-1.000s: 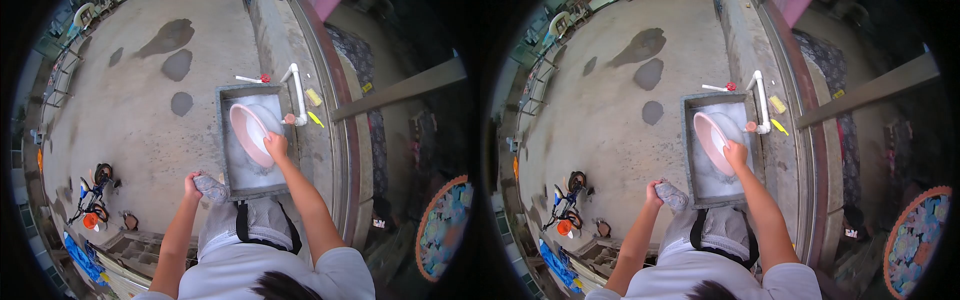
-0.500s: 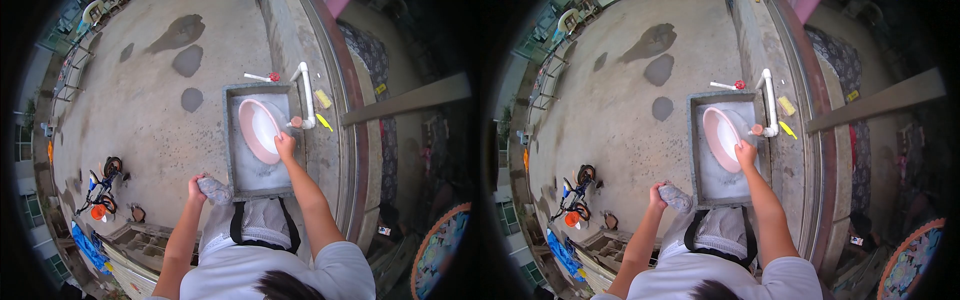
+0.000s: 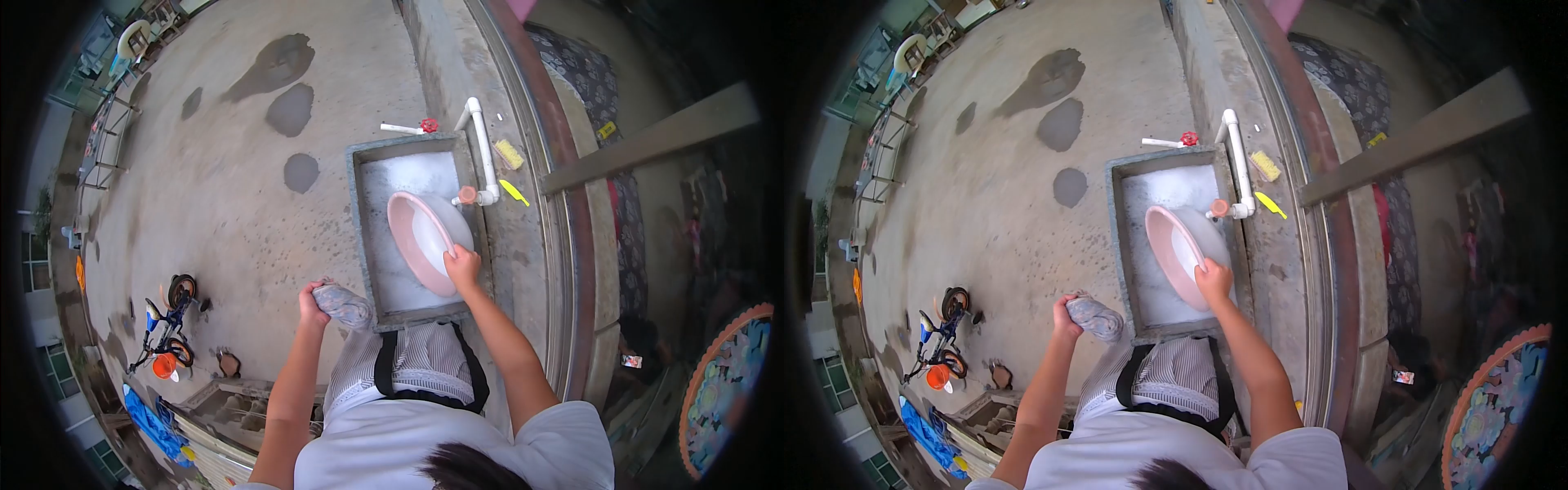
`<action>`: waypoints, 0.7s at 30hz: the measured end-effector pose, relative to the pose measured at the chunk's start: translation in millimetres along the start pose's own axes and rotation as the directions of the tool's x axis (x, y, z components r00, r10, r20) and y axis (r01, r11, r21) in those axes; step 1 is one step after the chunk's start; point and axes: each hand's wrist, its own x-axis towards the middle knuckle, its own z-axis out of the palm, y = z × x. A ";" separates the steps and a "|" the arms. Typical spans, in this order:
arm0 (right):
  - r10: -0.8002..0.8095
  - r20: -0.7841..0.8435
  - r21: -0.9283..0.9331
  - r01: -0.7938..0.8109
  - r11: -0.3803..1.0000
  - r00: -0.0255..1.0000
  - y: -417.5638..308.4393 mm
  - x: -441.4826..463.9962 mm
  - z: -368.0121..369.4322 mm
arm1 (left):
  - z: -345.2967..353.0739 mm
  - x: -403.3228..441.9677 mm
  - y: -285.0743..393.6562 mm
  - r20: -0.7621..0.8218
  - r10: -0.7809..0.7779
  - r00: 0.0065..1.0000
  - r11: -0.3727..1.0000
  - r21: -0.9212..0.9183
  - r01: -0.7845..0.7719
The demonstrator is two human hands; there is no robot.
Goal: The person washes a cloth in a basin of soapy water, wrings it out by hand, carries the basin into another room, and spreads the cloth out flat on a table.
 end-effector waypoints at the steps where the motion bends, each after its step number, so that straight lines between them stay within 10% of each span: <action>1: -0.005 -0.007 -0.006 0.004 1.000 1.000 0.4 -4.1 -4.0 | 1.9 -0.4 0.1 -0.009 0.004 1.000 1.000 -0.003 -0.004; 21: -0.070 0.041 -0.077 0.073 0.994 0.997 1.0 23.9 16.8 | 11.9 3.7 2.0 -0.033 -0.013 0.999 1.000 0.026 0.014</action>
